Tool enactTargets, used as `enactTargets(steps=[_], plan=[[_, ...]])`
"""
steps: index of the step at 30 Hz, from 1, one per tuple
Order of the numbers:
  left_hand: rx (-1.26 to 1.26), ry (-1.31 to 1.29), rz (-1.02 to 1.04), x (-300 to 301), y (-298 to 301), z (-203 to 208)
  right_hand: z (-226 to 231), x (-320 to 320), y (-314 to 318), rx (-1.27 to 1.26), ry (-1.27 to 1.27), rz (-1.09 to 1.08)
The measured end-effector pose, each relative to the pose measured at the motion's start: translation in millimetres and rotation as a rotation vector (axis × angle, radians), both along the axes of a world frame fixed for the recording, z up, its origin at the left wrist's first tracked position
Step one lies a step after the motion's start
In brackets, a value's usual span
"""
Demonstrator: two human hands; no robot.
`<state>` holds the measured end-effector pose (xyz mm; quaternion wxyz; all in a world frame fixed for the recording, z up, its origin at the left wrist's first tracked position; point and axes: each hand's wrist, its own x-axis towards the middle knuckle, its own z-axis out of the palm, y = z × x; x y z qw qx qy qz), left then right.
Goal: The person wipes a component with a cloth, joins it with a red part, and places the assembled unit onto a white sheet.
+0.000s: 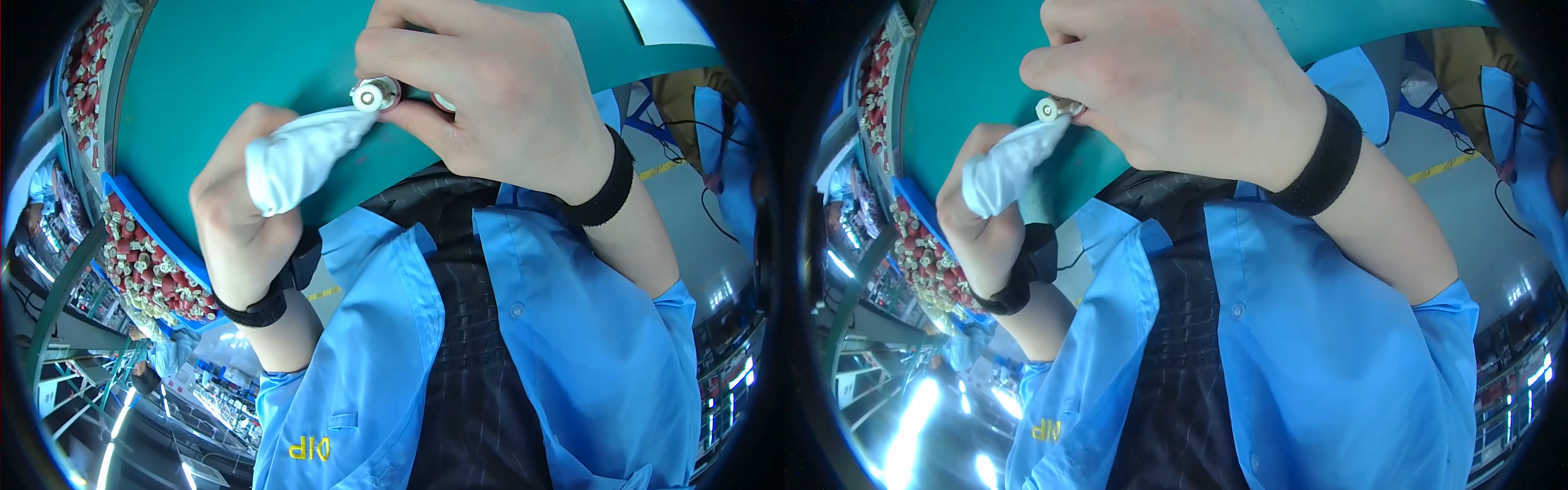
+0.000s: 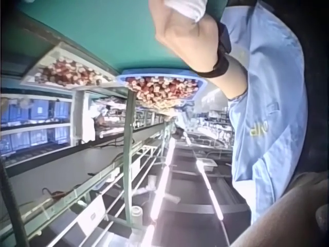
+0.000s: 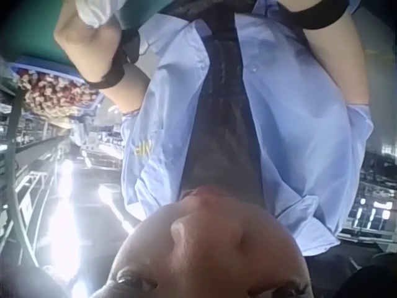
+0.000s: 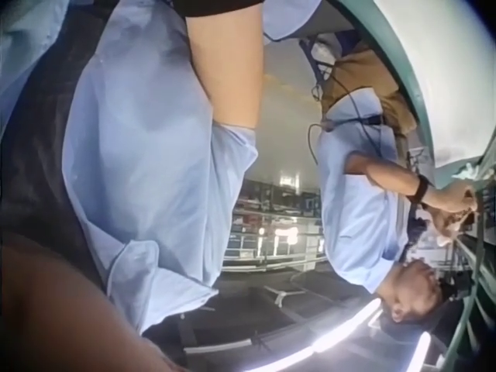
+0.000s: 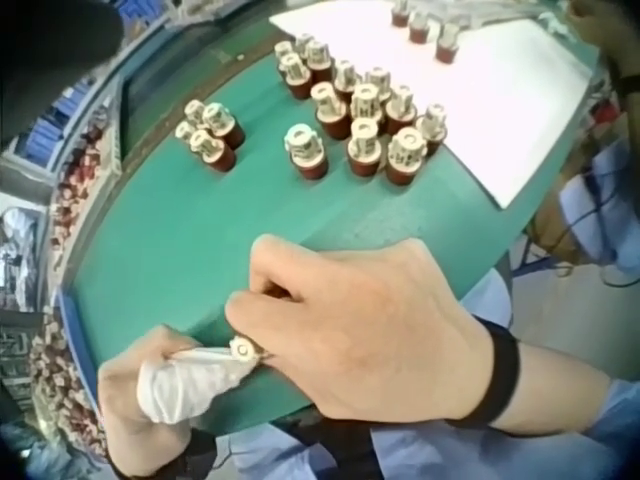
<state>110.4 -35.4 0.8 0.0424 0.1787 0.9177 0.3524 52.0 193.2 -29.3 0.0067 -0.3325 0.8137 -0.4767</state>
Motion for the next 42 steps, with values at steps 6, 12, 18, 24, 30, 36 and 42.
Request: enactTargets(steps=[6, 12, 18, 24, 30, 36, 42], plan=[[0.248, -0.208, 0.139, 29.5, 13.7, 19.5, 2.9, 0.4, 2.1, -0.079, -0.005, -0.027], [-0.005, -0.274, -0.012, 19.9, 10.0, 24.5, -3.1, 3.8, 1.2, -0.084, 0.049, -0.054], [0.048, -0.230, -0.030, 21.7, 13.0, 18.0, 2.9, 1.2, 2.1, -0.056, -0.029, -0.005], [0.066, -0.191, -0.037, 23.6, 21.6, 13.3, 2.8, -0.5, 2.1, -0.019, -0.017, -0.018], [-0.012, -0.030, -0.035, 19.4, 20.5, 2.7, 0.3, 1.1, 0.9, -0.047, 0.007, -0.024], [-0.042, 0.012, 0.000, 14.5, 4.9, 4.2, 0.6, -0.2, 0.9, -0.072, 0.011, -0.036], [-0.158, -0.065, -0.057, 22.2, 10.5, 16.1, 0.6, 1.6, 2.7, -0.077, 0.025, -0.027]])
